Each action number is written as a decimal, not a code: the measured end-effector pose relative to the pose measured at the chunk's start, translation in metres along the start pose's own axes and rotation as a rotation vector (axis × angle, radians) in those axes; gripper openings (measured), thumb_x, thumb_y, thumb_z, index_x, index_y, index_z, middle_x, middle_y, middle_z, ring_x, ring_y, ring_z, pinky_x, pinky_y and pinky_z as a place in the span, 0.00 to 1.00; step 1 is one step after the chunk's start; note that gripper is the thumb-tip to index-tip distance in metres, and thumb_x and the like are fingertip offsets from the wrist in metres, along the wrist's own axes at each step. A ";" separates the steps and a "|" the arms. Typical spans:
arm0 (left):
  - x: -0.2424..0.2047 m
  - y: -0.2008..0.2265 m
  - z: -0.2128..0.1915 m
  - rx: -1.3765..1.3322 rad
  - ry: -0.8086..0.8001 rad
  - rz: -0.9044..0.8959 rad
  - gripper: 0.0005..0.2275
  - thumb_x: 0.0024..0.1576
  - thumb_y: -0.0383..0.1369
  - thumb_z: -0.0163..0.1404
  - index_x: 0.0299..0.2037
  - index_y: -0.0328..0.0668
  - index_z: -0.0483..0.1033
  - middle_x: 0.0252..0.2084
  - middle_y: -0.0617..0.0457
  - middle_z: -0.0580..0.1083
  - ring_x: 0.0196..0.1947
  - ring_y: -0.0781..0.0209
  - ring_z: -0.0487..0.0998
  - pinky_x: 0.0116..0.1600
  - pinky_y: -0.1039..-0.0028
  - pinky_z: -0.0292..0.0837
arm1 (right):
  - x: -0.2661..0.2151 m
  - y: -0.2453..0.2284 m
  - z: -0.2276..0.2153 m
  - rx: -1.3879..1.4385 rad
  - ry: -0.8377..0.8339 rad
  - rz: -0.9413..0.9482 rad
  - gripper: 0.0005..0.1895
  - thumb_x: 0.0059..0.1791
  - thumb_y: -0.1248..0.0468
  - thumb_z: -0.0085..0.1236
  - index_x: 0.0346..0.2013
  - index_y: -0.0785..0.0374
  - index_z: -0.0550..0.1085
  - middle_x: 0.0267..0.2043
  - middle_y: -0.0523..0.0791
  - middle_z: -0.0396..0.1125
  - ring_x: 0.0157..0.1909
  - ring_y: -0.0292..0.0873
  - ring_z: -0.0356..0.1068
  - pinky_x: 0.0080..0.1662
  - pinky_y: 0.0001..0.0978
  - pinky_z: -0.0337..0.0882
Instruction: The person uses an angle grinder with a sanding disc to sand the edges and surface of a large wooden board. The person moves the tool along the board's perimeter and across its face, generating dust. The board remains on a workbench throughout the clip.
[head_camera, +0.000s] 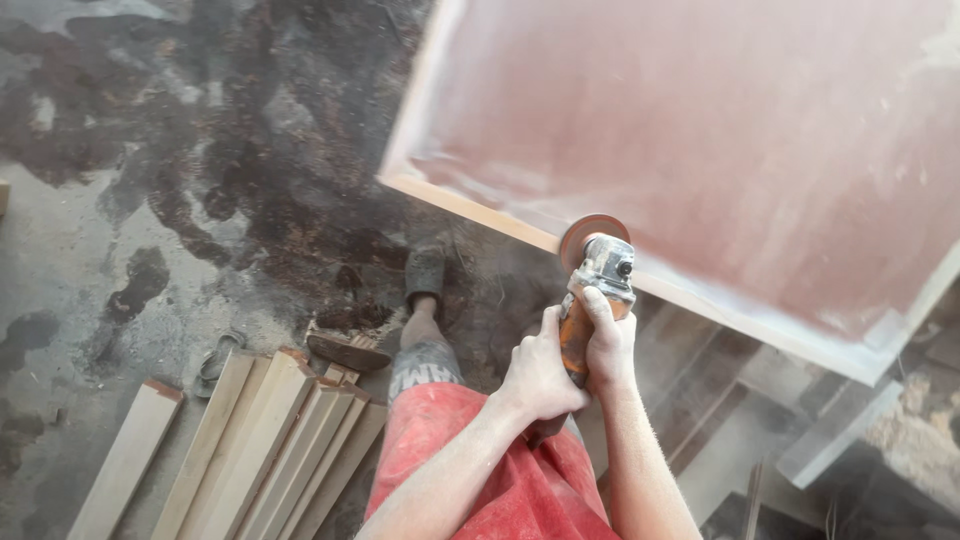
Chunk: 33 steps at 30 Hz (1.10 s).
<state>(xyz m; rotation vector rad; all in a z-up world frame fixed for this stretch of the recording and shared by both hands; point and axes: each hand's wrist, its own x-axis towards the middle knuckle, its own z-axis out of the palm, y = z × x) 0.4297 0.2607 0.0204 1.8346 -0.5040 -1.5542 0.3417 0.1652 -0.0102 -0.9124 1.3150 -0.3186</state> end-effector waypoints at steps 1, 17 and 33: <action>-0.003 -0.004 -0.019 -0.002 0.017 -0.013 0.42 0.35 0.33 0.64 0.63 0.41 0.55 0.40 0.34 0.79 0.44 0.34 0.81 0.55 0.56 0.77 | -0.001 -0.001 0.021 -0.011 -0.017 0.006 0.19 0.50 0.55 0.59 0.48 0.66 0.74 0.40 0.44 0.72 0.38 0.38 0.73 0.41 0.33 0.75; -0.032 -0.021 -0.164 -0.208 0.192 -0.198 0.41 0.37 0.37 0.65 0.60 0.39 0.55 0.41 0.37 0.81 0.44 0.41 0.85 0.54 0.60 0.80 | 0.000 -0.003 0.190 -0.341 -0.250 -0.061 0.17 0.49 0.57 0.62 0.46 0.67 0.77 0.40 0.42 0.74 0.40 0.34 0.71 0.44 0.28 0.73; -0.041 -0.022 -0.138 -0.185 0.194 -0.155 0.40 0.35 0.36 0.67 0.58 0.38 0.58 0.41 0.38 0.81 0.44 0.44 0.85 0.52 0.60 0.81 | -0.023 0.013 0.166 -0.214 -0.207 -0.050 0.14 0.48 0.59 0.63 0.42 0.67 0.77 0.35 0.43 0.74 0.36 0.34 0.72 0.40 0.29 0.73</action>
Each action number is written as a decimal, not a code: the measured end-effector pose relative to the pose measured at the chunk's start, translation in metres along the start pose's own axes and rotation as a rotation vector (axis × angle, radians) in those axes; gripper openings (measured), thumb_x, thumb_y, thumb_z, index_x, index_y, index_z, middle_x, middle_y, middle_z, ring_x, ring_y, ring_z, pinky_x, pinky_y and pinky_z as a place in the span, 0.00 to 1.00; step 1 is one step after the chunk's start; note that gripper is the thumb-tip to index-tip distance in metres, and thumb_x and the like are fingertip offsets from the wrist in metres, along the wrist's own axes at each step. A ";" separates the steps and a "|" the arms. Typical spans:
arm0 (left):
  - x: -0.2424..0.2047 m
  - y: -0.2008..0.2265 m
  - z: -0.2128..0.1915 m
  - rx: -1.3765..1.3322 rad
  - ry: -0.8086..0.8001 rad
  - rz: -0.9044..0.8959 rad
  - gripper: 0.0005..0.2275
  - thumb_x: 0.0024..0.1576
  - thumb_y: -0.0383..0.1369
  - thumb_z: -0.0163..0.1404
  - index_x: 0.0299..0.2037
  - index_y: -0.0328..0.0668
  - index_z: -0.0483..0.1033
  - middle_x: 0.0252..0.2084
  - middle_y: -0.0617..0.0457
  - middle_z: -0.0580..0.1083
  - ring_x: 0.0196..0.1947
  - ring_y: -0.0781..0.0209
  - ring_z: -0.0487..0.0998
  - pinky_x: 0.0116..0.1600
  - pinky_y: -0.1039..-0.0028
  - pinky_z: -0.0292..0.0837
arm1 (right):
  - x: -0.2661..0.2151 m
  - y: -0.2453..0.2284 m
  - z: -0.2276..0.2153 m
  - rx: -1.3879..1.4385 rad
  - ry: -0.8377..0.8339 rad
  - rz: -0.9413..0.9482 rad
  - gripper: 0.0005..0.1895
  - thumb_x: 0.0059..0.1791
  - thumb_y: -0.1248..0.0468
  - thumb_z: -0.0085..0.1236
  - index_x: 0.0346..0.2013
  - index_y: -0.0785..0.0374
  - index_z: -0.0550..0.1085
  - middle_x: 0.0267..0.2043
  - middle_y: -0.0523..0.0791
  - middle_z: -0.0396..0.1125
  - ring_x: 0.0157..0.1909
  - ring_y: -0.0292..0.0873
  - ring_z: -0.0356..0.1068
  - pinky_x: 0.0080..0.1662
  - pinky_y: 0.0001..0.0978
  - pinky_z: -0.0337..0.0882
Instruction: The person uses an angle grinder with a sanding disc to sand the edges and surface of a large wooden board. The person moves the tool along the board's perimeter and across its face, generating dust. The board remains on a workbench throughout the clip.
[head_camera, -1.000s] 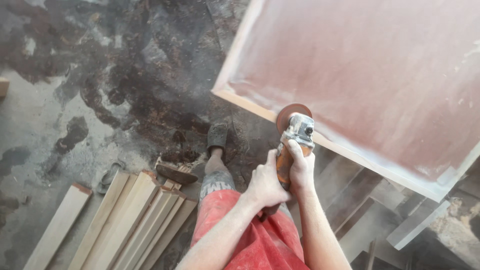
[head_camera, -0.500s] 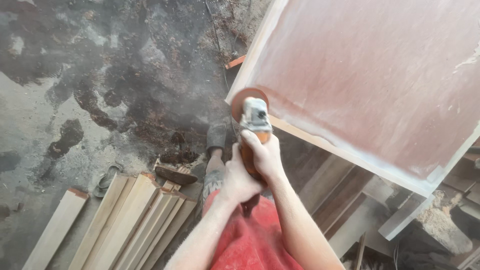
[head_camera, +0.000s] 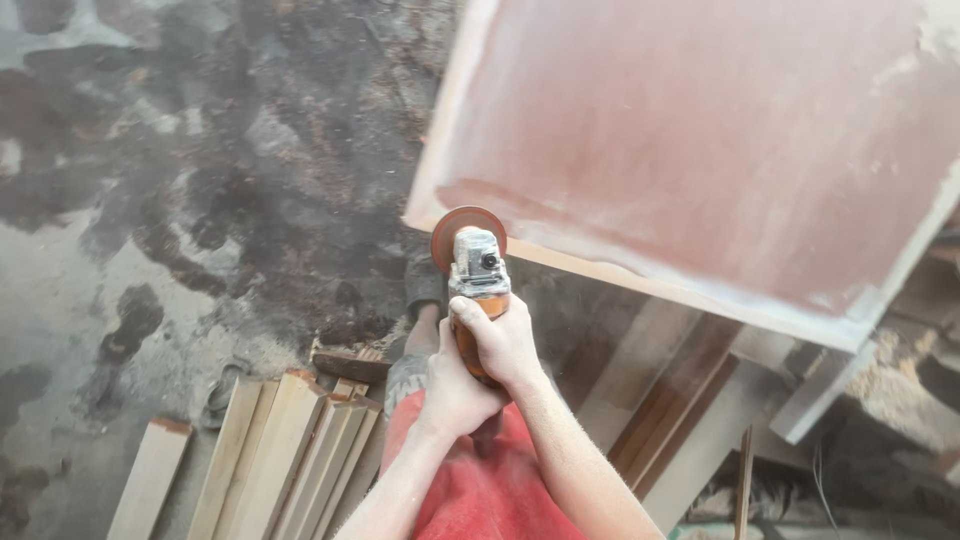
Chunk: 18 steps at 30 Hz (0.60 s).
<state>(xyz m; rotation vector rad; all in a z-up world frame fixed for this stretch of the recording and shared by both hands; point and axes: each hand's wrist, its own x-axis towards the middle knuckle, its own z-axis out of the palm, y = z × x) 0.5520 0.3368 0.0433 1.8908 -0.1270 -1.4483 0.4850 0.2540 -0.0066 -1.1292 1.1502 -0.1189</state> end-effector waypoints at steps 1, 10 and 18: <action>0.000 0.001 0.011 -0.007 -0.015 0.044 0.40 0.36 0.36 0.67 0.59 0.38 0.57 0.41 0.38 0.81 0.44 0.43 0.85 0.52 0.59 0.81 | -0.002 0.001 -0.012 0.024 0.038 0.008 0.14 0.48 0.59 0.63 0.42 0.67 0.77 0.35 0.42 0.74 0.36 0.34 0.72 0.40 0.29 0.73; 0.008 0.003 0.146 0.258 -0.309 0.121 0.39 0.38 0.36 0.65 0.61 0.41 0.57 0.40 0.37 0.80 0.42 0.35 0.82 0.52 0.54 0.78 | -0.038 0.039 -0.163 0.221 0.337 0.068 0.16 0.50 0.58 0.60 0.45 0.68 0.77 0.36 0.43 0.73 0.36 0.36 0.73 0.40 0.31 0.74; 0.005 0.008 0.269 0.348 -0.415 0.179 0.42 0.38 0.36 0.65 0.63 0.40 0.54 0.40 0.36 0.79 0.42 0.35 0.82 0.52 0.55 0.78 | -0.060 0.061 -0.284 0.344 0.459 0.115 0.17 0.49 0.58 0.60 0.46 0.67 0.78 0.37 0.44 0.73 0.36 0.37 0.73 0.40 0.31 0.74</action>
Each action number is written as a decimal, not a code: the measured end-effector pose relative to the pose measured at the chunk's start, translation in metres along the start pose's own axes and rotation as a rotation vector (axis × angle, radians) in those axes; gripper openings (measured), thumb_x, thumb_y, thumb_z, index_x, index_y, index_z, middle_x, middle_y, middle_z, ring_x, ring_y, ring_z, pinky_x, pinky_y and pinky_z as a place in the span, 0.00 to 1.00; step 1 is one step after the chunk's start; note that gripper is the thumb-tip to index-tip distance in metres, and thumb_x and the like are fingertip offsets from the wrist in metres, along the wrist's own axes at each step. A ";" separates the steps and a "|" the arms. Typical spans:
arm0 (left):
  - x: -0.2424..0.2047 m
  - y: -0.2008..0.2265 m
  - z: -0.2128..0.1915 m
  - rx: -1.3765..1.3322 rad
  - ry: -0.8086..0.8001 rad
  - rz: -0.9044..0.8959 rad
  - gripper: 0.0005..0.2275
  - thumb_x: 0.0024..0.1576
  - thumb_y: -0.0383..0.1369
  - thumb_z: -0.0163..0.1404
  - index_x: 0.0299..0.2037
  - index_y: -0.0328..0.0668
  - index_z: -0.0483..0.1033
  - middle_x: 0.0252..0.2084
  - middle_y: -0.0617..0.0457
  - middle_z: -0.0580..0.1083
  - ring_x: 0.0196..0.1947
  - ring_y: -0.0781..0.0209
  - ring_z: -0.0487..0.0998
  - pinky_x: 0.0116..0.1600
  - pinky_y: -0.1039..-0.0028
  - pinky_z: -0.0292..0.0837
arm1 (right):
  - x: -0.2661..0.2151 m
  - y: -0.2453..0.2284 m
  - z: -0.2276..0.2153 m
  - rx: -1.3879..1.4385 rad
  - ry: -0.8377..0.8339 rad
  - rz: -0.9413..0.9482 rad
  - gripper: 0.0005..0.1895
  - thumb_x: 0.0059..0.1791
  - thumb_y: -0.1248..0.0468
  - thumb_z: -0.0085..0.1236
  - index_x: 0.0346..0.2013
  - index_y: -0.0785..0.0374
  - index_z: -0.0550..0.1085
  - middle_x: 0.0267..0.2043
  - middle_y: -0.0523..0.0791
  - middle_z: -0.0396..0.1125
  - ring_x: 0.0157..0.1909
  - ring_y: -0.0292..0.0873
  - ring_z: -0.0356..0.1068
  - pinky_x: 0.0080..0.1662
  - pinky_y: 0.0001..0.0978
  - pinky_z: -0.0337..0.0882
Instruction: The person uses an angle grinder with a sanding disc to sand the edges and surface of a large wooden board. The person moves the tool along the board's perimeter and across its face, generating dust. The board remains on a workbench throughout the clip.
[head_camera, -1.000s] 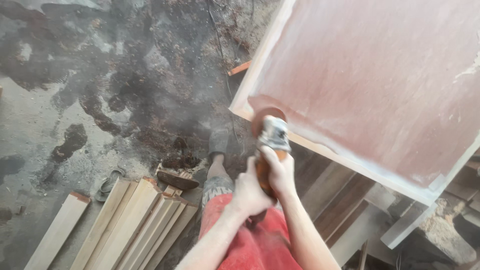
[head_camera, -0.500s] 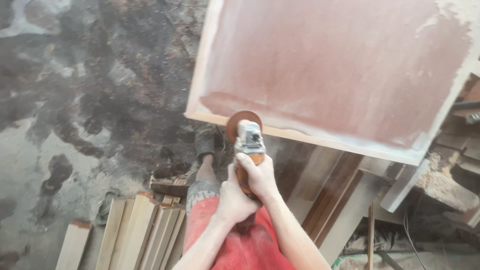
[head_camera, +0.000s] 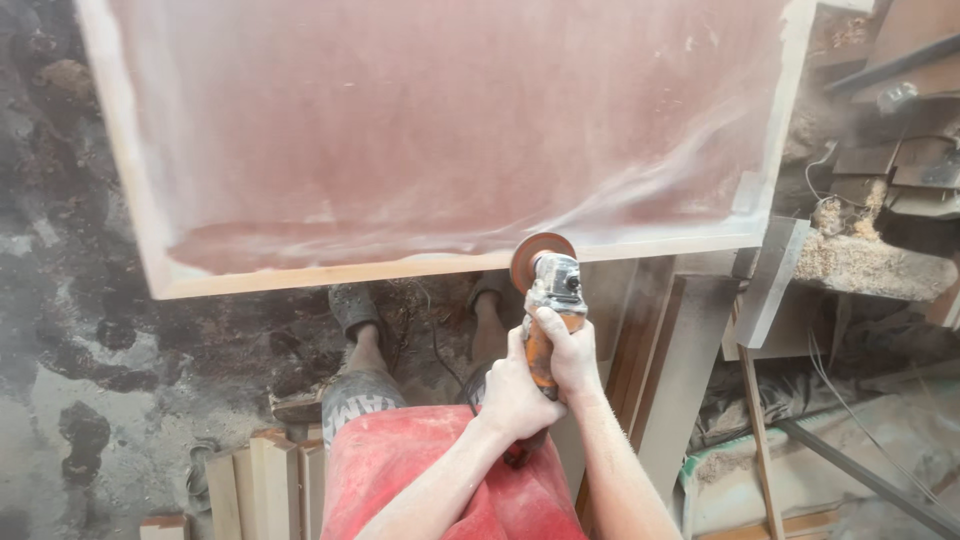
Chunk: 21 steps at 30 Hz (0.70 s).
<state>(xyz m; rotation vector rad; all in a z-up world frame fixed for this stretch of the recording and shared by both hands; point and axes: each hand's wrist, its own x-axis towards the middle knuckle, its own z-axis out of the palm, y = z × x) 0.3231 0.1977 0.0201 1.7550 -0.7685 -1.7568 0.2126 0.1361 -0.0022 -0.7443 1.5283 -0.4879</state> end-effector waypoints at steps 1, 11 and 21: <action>0.007 0.005 0.017 -0.001 -0.006 0.004 0.42 0.38 0.36 0.65 0.63 0.40 0.54 0.40 0.35 0.79 0.42 0.35 0.82 0.52 0.55 0.78 | 0.005 -0.003 -0.016 0.010 -0.007 -0.010 0.17 0.49 0.58 0.60 0.46 0.67 0.78 0.37 0.44 0.73 0.36 0.37 0.73 0.40 0.31 0.74; 0.081 0.071 0.184 0.005 -0.082 0.007 0.42 0.38 0.34 0.65 0.64 0.39 0.54 0.41 0.37 0.80 0.42 0.37 0.83 0.50 0.56 0.80 | 0.065 -0.031 -0.197 0.102 0.058 0.012 0.16 0.49 0.59 0.61 0.45 0.68 0.78 0.36 0.44 0.73 0.36 0.38 0.72 0.40 0.32 0.74; 0.155 0.120 0.293 0.243 -0.281 0.051 0.43 0.35 0.37 0.66 0.63 0.41 0.55 0.40 0.35 0.79 0.41 0.34 0.82 0.52 0.55 0.79 | 0.115 -0.055 -0.326 0.189 0.271 -0.052 0.17 0.51 0.57 0.57 0.48 0.65 0.78 0.41 0.42 0.73 0.39 0.36 0.73 0.42 0.30 0.74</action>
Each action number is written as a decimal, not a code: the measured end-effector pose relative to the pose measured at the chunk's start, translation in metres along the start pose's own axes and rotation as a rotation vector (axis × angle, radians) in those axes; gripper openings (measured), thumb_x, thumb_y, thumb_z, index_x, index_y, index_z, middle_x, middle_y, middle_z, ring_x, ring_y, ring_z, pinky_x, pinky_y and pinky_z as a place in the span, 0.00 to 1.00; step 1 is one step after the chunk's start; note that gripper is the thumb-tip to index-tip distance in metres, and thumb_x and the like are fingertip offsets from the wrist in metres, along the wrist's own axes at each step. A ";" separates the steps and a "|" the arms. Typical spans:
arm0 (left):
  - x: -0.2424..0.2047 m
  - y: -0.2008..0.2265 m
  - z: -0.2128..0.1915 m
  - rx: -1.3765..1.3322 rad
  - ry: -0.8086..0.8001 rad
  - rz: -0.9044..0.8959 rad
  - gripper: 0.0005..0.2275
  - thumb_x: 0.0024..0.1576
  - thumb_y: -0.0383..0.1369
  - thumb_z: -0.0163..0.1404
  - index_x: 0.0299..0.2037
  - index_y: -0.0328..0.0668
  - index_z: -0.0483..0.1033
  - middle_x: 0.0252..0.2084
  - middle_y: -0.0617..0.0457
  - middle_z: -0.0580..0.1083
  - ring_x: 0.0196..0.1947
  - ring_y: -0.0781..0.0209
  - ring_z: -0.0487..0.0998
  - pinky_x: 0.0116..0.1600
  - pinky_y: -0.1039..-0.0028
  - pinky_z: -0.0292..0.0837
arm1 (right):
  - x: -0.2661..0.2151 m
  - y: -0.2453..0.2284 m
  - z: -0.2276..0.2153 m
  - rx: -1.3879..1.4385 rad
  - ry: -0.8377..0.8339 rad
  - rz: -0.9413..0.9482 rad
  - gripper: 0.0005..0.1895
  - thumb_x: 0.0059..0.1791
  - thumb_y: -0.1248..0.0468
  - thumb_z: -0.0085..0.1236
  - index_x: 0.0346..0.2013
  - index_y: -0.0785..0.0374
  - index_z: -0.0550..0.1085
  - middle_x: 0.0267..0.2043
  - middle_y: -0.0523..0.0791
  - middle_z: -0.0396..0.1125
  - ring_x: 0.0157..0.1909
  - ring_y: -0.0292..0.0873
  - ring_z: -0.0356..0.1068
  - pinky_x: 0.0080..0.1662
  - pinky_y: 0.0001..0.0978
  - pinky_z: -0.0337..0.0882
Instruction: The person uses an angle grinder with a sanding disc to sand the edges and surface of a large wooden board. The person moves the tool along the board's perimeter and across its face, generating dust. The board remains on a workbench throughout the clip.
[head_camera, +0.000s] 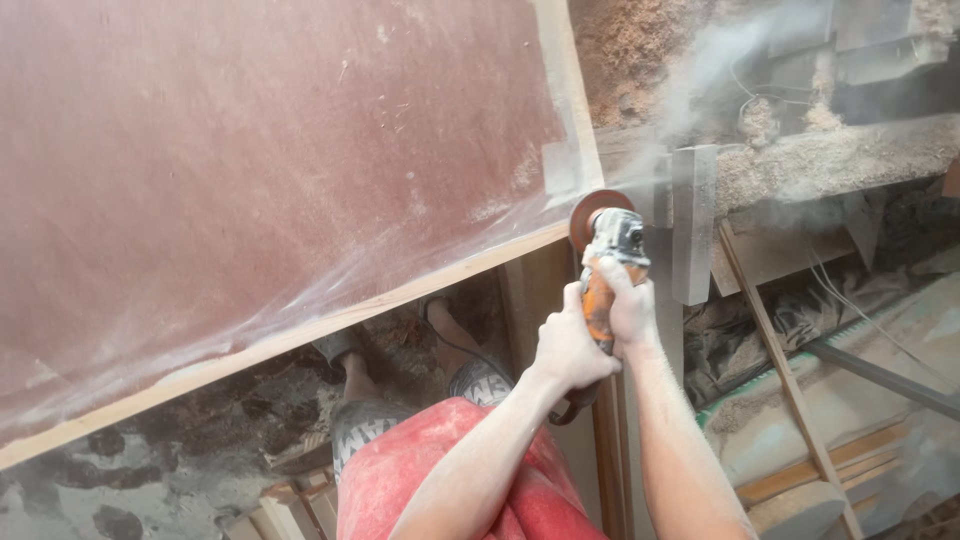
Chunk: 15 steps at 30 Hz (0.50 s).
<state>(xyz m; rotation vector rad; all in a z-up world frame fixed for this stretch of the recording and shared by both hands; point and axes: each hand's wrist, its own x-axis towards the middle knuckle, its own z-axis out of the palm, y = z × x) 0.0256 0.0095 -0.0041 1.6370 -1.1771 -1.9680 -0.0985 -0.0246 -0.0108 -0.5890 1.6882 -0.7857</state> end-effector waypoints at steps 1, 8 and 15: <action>0.007 0.005 -0.001 0.031 -0.025 -0.004 0.42 0.36 0.37 0.66 0.62 0.41 0.56 0.40 0.35 0.79 0.42 0.34 0.82 0.51 0.55 0.79 | 0.004 -0.002 0.000 0.057 0.022 0.008 0.16 0.52 0.56 0.57 0.48 0.65 0.77 0.41 0.42 0.73 0.39 0.36 0.73 0.42 0.31 0.74; -0.026 -0.023 -0.033 0.077 0.028 -0.005 0.45 0.35 0.36 0.67 0.64 0.42 0.54 0.40 0.35 0.79 0.42 0.34 0.81 0.50 0.55 0.79 | -0.028 0.021 0.043 0.174 -0.072 -0.038 0.15 0.52 0.58 0.59 0.48 0.65 0.76 0.43 0.42 0.72 0.40 0.35 0.72 0.43 0.30 0.73; -0.132 -0.087 -0.108 -0.210 0.294 -0.023 0.42 0.39 0.36 0.66 0.64 0.41 0.55 0.42 0.39 0.80 0.42 0.41 0.84 0.50 0.58 0.81 | -0.105 0.063 0.153 -0.082 -0.301 0.008 0.13 0.49 0.62 0.61 0.44 0.67 0.77 0.37 0.42 0.74 0.38 0.35 0.73 0.42 0.30 0.74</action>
